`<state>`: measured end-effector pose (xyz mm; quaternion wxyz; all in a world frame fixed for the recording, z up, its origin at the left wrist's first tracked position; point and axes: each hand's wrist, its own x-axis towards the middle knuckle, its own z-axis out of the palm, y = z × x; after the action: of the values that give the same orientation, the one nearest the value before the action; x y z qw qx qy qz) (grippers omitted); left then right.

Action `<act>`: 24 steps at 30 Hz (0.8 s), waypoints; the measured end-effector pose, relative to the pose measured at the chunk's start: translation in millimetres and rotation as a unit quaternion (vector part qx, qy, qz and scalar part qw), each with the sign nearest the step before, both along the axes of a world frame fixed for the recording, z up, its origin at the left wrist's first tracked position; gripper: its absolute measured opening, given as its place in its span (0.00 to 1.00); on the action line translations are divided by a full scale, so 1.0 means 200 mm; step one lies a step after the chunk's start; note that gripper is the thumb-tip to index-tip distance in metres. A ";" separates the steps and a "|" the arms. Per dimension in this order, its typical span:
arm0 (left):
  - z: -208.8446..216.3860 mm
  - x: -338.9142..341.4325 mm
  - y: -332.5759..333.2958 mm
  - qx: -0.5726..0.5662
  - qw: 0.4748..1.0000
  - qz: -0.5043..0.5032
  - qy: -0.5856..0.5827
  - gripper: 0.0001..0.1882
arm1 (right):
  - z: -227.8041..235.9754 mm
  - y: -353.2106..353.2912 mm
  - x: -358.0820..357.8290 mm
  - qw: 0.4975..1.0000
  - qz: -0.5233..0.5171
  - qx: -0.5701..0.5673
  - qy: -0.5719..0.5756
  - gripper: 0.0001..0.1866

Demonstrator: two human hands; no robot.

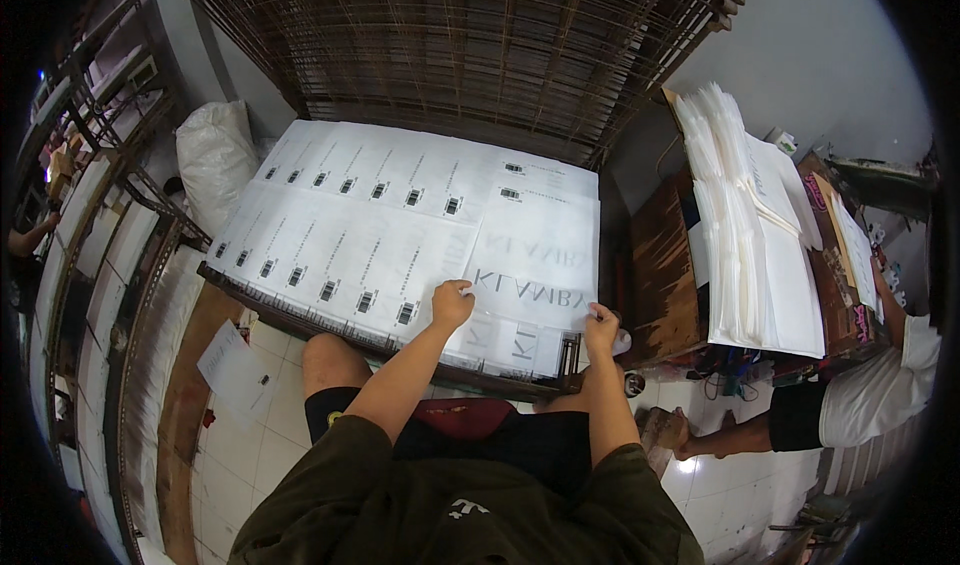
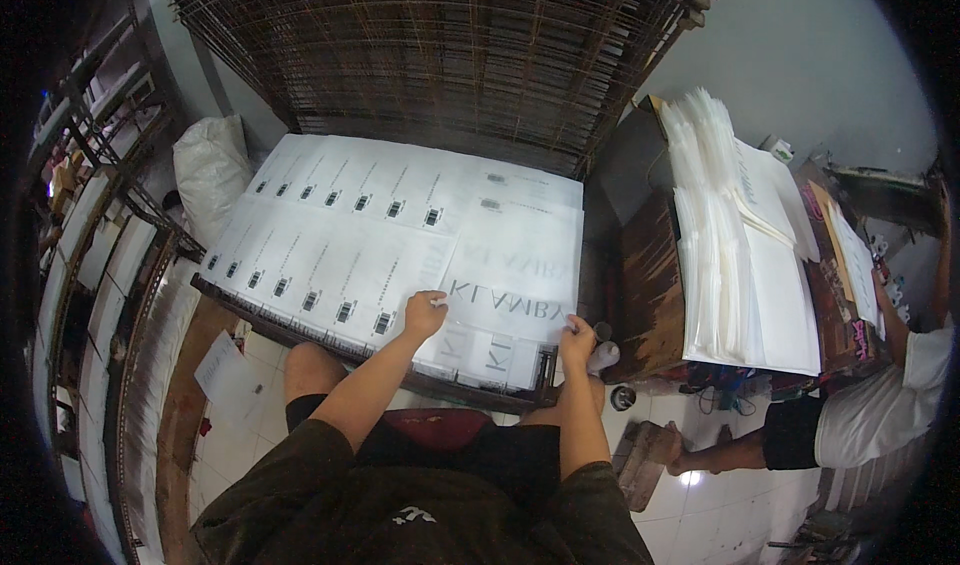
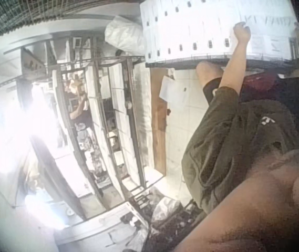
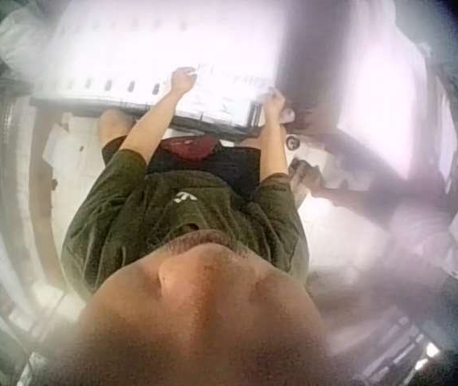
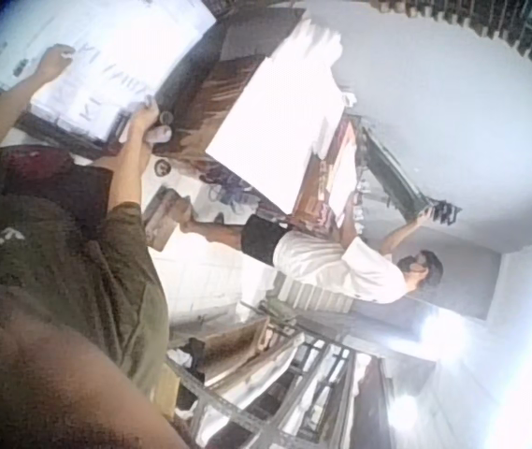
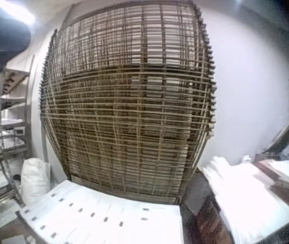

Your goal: The person sits on the floor and repeatedly picks up white paper sheets from a nearby table, placing them onto a large stack on a metal rack. The person aligns each sheet before adding it to the pile. A coworker is visible in the background working at a separate table.

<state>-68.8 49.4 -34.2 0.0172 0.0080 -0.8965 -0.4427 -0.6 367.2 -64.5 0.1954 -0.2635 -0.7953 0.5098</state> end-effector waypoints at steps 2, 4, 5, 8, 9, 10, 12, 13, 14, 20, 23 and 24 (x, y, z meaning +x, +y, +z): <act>0.00 0.00 0.00 -0.005 1.000 0.000 -0.003 0.16 | 0.01 0.01 0.00 1.000 0.005 0.011 -0.008 0.16; 0.00 0.01 0.01 -0.007 1.000 0.001 0.003 0.16 | 0.00 0.03 -0.01 0.999 0.008 0.032 -0.008 0.16; -0.01 0.01 0.00 -0.005 1.000 0.003 0.000 0.16 | 0.01 0.02 -0.02 1.000 0.006 0.018 -0.022 0.15; -0.02 0.00 -0.02 0.002 1.000 0.009 -0.007 0.17 | 0.02 0.00 -0.03 0.999 0.007 0.004 -0.038 0.15; -0.01 0.00 -0.02 0.005 1.000 0.009 -0.007 0.17 | 0.00 0.00 -0.02 0.999 0.012 0.017 -0.025 0.15; 0.00 0.01 -0.02 0.008 1.000 0.009 -0.007 0.17 | -0.01 0.00 -0.02 0.999 0.016 0.031 -0.011 0.15; 0.05 0.01 0.00 0.005 1.000 -0.008 -0.020 0.18 | -0.07 0.04 -0.03 0.998 0.006 0.043 0.041 0.15; 0.06 0.02 0.00 0.003 1.000 -0.017 -0.026 0.19 | -0.10 0.07 -0.04 0.997 0.000 0.048 0.068 0.15; 0.06 0.03 -0.01 -0.009 1.000 -0.006 -0.002 0.21 | -0.09 0.05 -0.04 0.997 -0.003 0.057 0.048 0.15; 0.18 0.17 -0.07 -0.059 0.988 0.008 0.142 0.28 | 0.24 -0.10 0.05 0.964 -0.010 0.266 0.026 0.16; 0.33 0.35 -0.13 0.003 0.990 -0.099 0.097 0.29 | 0.59 -0.12 -0.07 0.951 0.041 0.285 0.117 0.17; 0.38 0.44 -0.14 0.038 0.987 -0.149 0.051 0.29 | 0.77 -0.11 -0.15 0.936 0.066 0.295 0.179 0.17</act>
<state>19.7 20.9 42.7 -0.0036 -0.1474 -0.8680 -0.4741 -29.8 346.1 88.8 0.3696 -0.0457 -0.8772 0.3031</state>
